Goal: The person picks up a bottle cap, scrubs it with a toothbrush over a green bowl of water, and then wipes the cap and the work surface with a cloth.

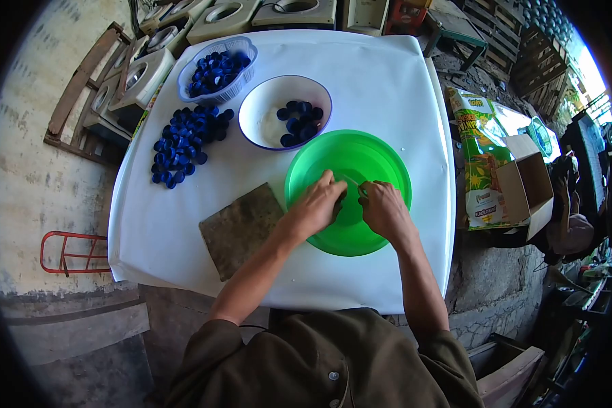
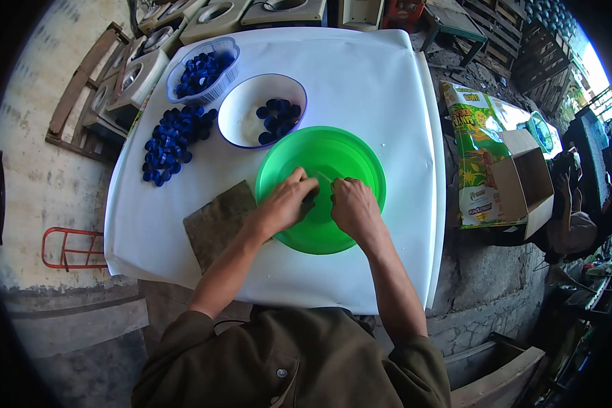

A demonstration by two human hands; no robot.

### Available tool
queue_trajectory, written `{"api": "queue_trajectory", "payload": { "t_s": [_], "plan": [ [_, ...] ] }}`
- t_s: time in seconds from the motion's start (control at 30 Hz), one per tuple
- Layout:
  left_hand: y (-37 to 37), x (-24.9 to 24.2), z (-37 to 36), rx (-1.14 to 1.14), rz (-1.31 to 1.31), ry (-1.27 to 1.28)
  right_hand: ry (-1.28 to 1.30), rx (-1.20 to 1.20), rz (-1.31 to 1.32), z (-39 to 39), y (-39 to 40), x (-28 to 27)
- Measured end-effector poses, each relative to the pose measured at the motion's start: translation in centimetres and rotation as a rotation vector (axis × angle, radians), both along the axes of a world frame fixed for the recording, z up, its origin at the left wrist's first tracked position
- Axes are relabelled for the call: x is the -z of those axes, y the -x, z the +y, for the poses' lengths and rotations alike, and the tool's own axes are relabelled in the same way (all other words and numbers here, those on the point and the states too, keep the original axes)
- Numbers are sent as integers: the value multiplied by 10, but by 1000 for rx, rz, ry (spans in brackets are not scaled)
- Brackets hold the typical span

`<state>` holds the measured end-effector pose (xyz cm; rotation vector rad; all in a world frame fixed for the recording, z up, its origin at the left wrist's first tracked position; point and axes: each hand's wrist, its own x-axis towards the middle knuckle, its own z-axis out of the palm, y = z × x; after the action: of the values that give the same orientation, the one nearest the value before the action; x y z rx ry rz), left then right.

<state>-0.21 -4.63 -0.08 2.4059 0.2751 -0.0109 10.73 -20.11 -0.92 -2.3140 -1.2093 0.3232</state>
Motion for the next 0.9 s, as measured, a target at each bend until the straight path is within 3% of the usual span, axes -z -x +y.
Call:
{"api": "queue_trajectory", "payload": {
  "t_s": [0.07,0.17,0.3,0.4,0.43,0.5,0.73,0.9],
  "plan": [
    [-2,0,9,10,-256,95,-45,1,40,-4,-2,-16],
    [-4,1,15,-127,-402,722,-145,117,82,-8,4,-47],
    [2,-6,26,-211,-375,1088,-332,168,153,-15,13,-58],
    [2,-1,30,-265,-409,1081,-403,204,351,-14,25,-57],
    [1,1,30,-295,-410,1062,-430,130,288,-13,30,-55],
    [-1,6,28,-294,-504,1175,-350,190,536,-13,43,-69],
    [-1,-4,20,-277,-470,1146,-479,161,294,-15,35,-52],
    [-1,-12,28,-297,-550,1146,-449,163,383,-23,34,-60]
  ]
}}
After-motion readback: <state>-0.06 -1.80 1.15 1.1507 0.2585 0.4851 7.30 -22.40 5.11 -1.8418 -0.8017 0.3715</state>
